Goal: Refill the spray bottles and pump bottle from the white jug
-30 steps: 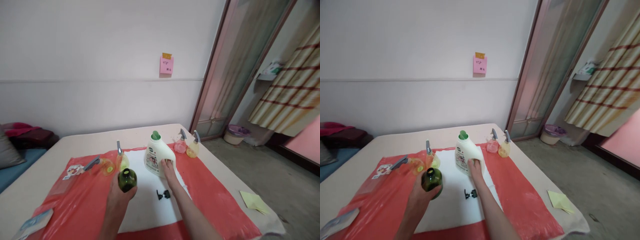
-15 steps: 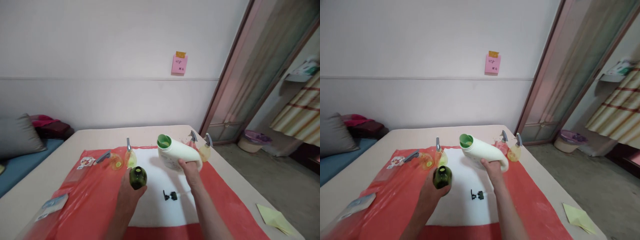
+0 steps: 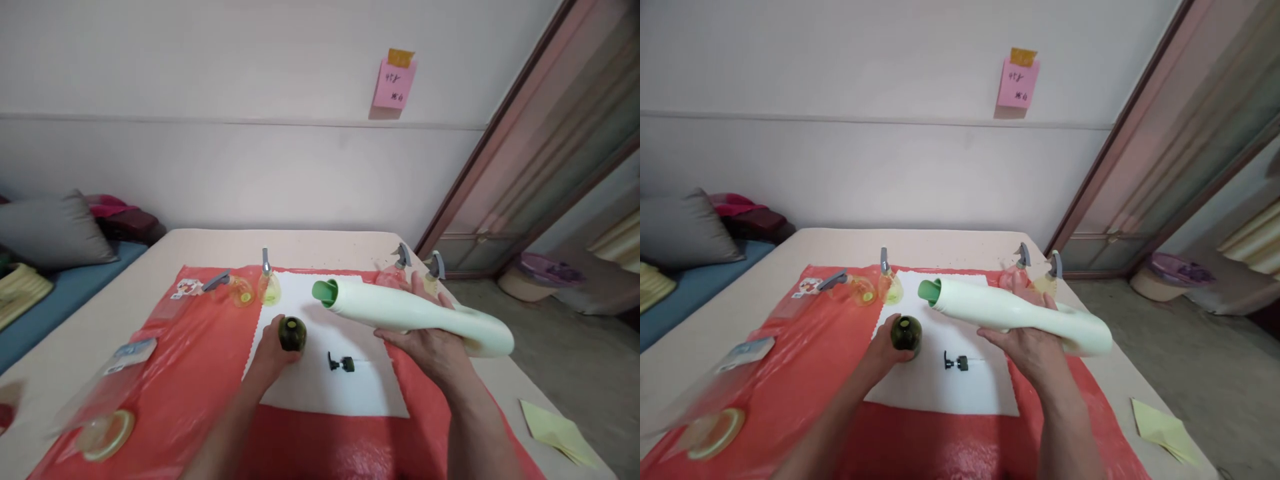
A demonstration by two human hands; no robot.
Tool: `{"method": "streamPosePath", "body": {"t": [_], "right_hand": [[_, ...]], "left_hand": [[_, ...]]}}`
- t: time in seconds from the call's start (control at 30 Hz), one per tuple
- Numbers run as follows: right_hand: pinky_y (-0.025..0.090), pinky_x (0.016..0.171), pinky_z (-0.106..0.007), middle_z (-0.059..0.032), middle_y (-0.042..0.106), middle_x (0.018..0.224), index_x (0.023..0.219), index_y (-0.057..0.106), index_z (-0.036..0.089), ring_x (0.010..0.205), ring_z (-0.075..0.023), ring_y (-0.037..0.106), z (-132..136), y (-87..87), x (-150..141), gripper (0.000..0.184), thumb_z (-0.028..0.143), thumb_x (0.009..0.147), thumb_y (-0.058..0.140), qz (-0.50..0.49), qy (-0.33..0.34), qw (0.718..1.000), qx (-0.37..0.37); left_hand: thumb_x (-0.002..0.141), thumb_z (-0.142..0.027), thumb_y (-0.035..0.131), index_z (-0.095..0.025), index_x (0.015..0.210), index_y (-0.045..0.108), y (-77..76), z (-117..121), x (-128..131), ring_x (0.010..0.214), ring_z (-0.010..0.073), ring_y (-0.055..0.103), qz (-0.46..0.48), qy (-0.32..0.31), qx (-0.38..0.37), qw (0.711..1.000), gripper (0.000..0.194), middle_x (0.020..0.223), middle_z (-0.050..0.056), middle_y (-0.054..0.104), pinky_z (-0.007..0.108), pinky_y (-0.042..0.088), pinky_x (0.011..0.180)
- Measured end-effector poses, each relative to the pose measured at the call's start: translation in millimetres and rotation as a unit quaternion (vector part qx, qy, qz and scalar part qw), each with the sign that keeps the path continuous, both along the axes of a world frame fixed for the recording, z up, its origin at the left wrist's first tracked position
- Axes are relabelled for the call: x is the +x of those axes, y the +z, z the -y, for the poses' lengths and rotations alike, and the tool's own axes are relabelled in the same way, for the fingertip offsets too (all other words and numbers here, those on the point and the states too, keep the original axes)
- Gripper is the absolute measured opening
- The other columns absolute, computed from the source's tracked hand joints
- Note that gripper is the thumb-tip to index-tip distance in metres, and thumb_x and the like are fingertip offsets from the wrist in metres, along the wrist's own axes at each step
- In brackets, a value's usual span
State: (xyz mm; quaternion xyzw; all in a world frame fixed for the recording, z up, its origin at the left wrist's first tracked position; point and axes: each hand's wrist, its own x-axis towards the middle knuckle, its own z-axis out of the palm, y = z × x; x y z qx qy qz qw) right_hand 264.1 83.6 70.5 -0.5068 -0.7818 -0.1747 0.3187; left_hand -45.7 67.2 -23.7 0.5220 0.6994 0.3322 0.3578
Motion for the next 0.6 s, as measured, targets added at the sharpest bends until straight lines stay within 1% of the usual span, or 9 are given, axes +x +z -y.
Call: {"method": "streamPosePath", "body": {"t": [0.13,0.23,0.3,0.37,0.4,0.47,0.5,0.53,0.6], "right_hand": [[0.026,0.118,-0.058,-0.0184,0.048,0.152,0.162,0.005,0.022,0.135,-0.0358,0.050,-1.4,-7.0,2.8,0.098,0.068,0.090,0.051,0.031,0.007,0.999,-0.027],[0.027,0.117,-0.058,-0.0180,0.050,0.149,0.162,0.005,0.022,0.132,-0.0353,0.052,-2.3,-10.0,4.4,0.096,0.060,0.091,0.057,0.061,0.023,0.997,-0.033],[0.029,0.115,-0.059,-0.0176,0.054,0.144,0.162,0.005,0.022,0.129,-0.0350,0.055,-2.8,-11.3,4.5,0.097,0.056,0.090,0.060,0.076,0.035,0.996,-0.031],[0.031,0.114,-0.058,-0.0173,0.057,0.140,0.162,0.005,0.021,0.127,-0.0349,0.056,-3.3,-12.4,3.5,0.096,0.054,0.090,0.061,0.083,0.039,0.995,-0.029],[0.031,0.114,-0.058,-0.0173,0.057,0.140,0.162,0.006,0.021,0.126,-0.0349,0.056,-3.6,-13.0,2.7,0.096,0.053,0.090,0.060,0.087,0.038,0.995,-0.027],[0.032,0.114,-0.057,-0.0177,0.057,0.140,0.161,0.008,0.019,0.127,-0.0352,0.055,-4.3,-14.6,1.0,0.093,0.054,0.091,0.058,0.099,0.037,0.994,-0.017],[0.031,0.114,-0.057,-0.0183,0.057,0.141,0.161,0.010,0.018,0.127,-0.0355,0.055,-4.6,-15.6,0.2,0.092,0.055,0.091,0.057,0.107,0.038,0.993,-0.008],[0.031,0.114,-0.057,-0.0189,0.056,0.142,0.161,0.011,0.017,0.127,-0.0357,0.054,-4.8,-16.4,-0.3,0.091,0.056,0.092,0.056,0.115,0.040,0.993,-0.001],[0.033,0.113,-0.056,-0.0193,0.055,0.143,0.159,0.018,0.017,0.128,-0.0362,0.054,-4.9,-17.6,-0.9,0.086,0.057,0.092,0.055,0.134,0.047,0.990,0.007]], "left_hand": [[0.050,-0.019,0.082,-0.018,0.144,0.041,0.1,-1.9,-3.2,0.131,0.0327,0.052,0.003,-0.013,-0.024,1.000,0.103,0.139,0.015,0.056,0.040,0.042,0.106],[0.049,-0.025,0.084,-0.017,0.145,0.039,20.2,6.1,-3.6,0.137,0.0347,0.045,-0.006,0.009,-0.003,1.000,0.107,0.146,0.017,0.049,0.042,0.039,0.109],[0.059,-0.037,0.080,-0.016,0.138,0.045,37.4,15.6,-0.3,0.122,0.0322,0.056,0.008,0.073,0.036,0.997,0.089,0.136,0.016,0.054,0.041,0.047,0.098],[0.073,-0.048,0.070,-0.016,0.119,0.056,49.5,25.6,7.8,0.092,0.0246,0.064,0.048,0.141,0.075,0.986,0.057,0.109,0.010,0.064,0.037,0.051,0.081],[0.077,-0.049,0.065,-0.018,0.105,0.059,52.0,30.1,14.0,0.082,0.0215,0.062,0.069,0.138,0.084,0.984,0.042,0.094,0.006,0.065,0.035,0.050,0.076],[0.080,-0.046,0.063,-0.020,0.084,0.060,49.7,36.8,30.9,0.072,0.0189,0.059,0.155,0.060,0.064,0.984,0.026,0.075,0.001,0.060,0.032,0.048,0.070],[0.077,-0.045,0.067,-0.019,0.085,0.062,46.2,39.1,40.9,0.074,0.0191,0.060,0.215,0.006,0.027,0.976,0.027,0.076,0.003,0.062,0.031,0.048,0.070],[0.072,-0.043,0.073,-0.018,0.094,0.063,42.1,40.7,51.3,0.079,0.0204,0.062,0.284,-0.012,-0.012,0.959,0.035,0.087,0.006,0.065,0.032,0.049,0.071],[0.066,-0.043,0.080,-0.016,0.123,0.058,35.5,42.5,70.6,0.098,0.0248,0.064,0.381,0.018,-0.053,0.923,0.066,0.117,0.015,0.063,0.033,0.051,0.080]]}}
